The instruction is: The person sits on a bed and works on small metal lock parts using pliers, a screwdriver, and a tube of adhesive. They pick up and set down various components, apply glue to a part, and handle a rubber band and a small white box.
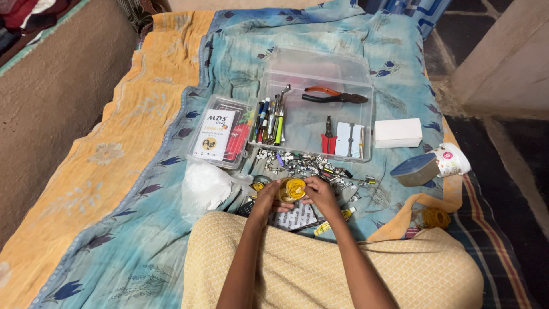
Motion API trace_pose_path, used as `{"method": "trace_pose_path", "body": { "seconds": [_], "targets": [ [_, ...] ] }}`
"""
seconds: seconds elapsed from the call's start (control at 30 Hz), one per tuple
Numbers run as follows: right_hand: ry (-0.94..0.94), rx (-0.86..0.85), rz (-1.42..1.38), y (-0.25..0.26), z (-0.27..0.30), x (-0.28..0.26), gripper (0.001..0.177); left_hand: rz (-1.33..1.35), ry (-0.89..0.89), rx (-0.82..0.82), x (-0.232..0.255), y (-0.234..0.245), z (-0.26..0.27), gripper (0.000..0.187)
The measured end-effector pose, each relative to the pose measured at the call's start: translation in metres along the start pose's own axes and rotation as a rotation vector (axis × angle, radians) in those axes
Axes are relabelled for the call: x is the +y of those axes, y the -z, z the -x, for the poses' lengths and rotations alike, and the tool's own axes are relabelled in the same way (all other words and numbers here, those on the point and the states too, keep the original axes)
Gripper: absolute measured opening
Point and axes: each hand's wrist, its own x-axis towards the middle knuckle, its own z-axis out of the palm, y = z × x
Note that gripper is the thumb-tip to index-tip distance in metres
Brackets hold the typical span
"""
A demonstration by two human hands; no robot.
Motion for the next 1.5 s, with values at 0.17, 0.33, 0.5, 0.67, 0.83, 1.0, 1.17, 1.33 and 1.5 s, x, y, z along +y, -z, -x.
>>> {"method": "trace_pose_path", "body": {
  "seconds": [0.17,0.33,0.5,0.67,0.83,1.0,1.17,1.33,1.5],
  "targets": [
    [-0.024,0.035,0.007,-0.002,0.002,-0.004,0.032,-0.014,-0.012,0.018,-0.002,0.0,0.0,0.056],
    [-0.037,0.084,-0.008,-0.002,-0.001,0.005,0.034,-0.017,-0.001,0.016,-0.003,0.001,-0.003,0.059],
    [-0.018,0.064,-0.036,0.001,-0.005,0.015,0.03,0.004,-0.001,0.022,-0.004,0.002,-0.004,0.06],
    [-0.027,0.065,-0.024,0.003,-0.006,0.014,0.029,0.005,0.024,0.034,-0.004,0.002,-0.005,0.061],
    [-0.007,0.057,-0.007,0.001,-0.004,0.009,0.028,-0.012,0.039,0.03,-0.005,0.002,-0.007,0.062],
    [0.005,0.059,0.01,-0.002,-0.002,0.002,0.028,-0.025,0.054,0.033,-0.005,0.002,-0.007,0.062],
    [0.005,0.069,0.035,-0.004,-0.001,-0.001,0.029,-0.028,0.056,0.034,-0.005,0.003,-0.007,0.062],
    [0.021,0.065,0.024,-0.003,-0.002,0.002,0.029,-0.021,0.051,0.029,-0.007,0.003,-0.009,0.061],
    [0.016,0.084,0.02,-0.001,-0.004,0.009,0.022,-0.02,0.06,0.029,-0.01,0.004,-0.011,0.06]
  ]
}}
